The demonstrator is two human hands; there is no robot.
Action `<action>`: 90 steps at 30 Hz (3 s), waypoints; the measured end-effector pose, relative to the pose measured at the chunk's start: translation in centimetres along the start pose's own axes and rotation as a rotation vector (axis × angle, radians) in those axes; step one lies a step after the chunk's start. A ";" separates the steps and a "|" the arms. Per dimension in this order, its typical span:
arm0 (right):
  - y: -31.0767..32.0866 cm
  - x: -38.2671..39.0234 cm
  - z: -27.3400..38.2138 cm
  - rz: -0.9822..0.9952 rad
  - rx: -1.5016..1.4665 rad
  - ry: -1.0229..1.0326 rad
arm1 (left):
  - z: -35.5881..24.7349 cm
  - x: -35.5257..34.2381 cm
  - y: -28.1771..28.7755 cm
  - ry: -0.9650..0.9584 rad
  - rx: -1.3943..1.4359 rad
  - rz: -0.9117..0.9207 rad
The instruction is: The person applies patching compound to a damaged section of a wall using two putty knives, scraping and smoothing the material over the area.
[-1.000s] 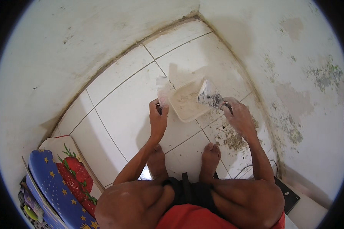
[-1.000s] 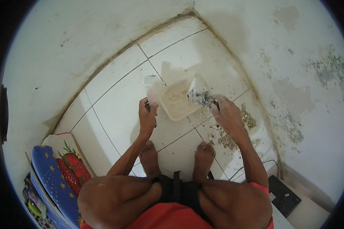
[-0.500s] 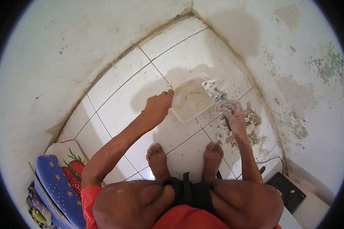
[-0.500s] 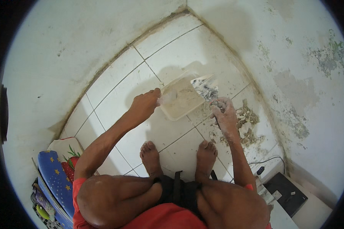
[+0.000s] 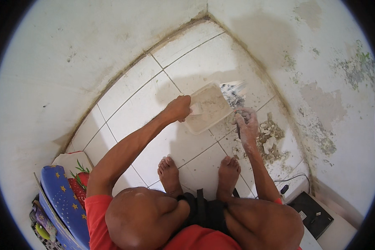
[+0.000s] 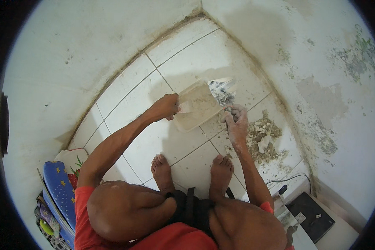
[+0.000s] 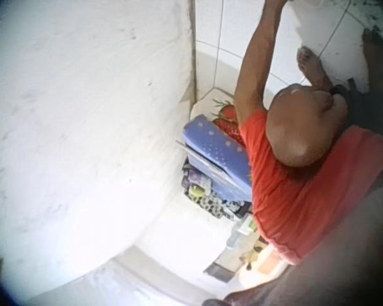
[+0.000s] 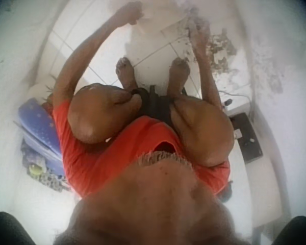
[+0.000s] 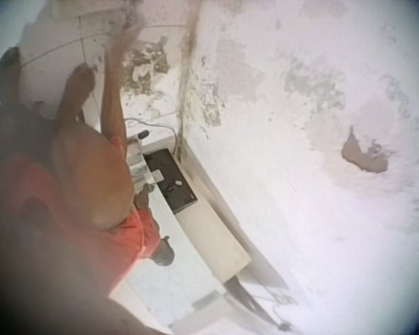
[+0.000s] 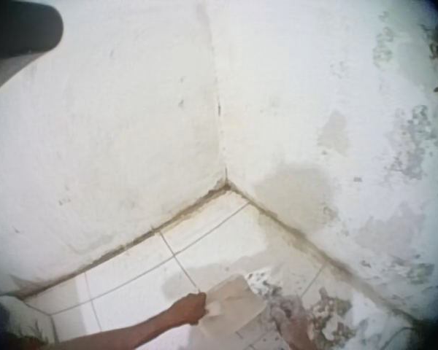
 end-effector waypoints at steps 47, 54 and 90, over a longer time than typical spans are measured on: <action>-13.6 7.7 -6.9 0.555 -0.572 -0.943 | -5.7 7.0 -5.9 0.111 1.256 -0.344; -10.3 6.7 -5.2 0.450 -0.241 -0.878 | -6.0 9.0 -3.8 0.022 1.233 -0.617; -12.2 0.1 9.0 0.261 1.680 0.626 | 1.8 11.0 -4.1 0.048 1.134 -0.897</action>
Point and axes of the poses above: each hand's wrist, its own x-axis away from the middle knuckle, its own y-axis out of the back of the hand, z = x × y, the point moved 10 cm from there along -x, towards the middle knuckle, and after that the axes turned 13 degrees about -y, right-handed, at the moved point
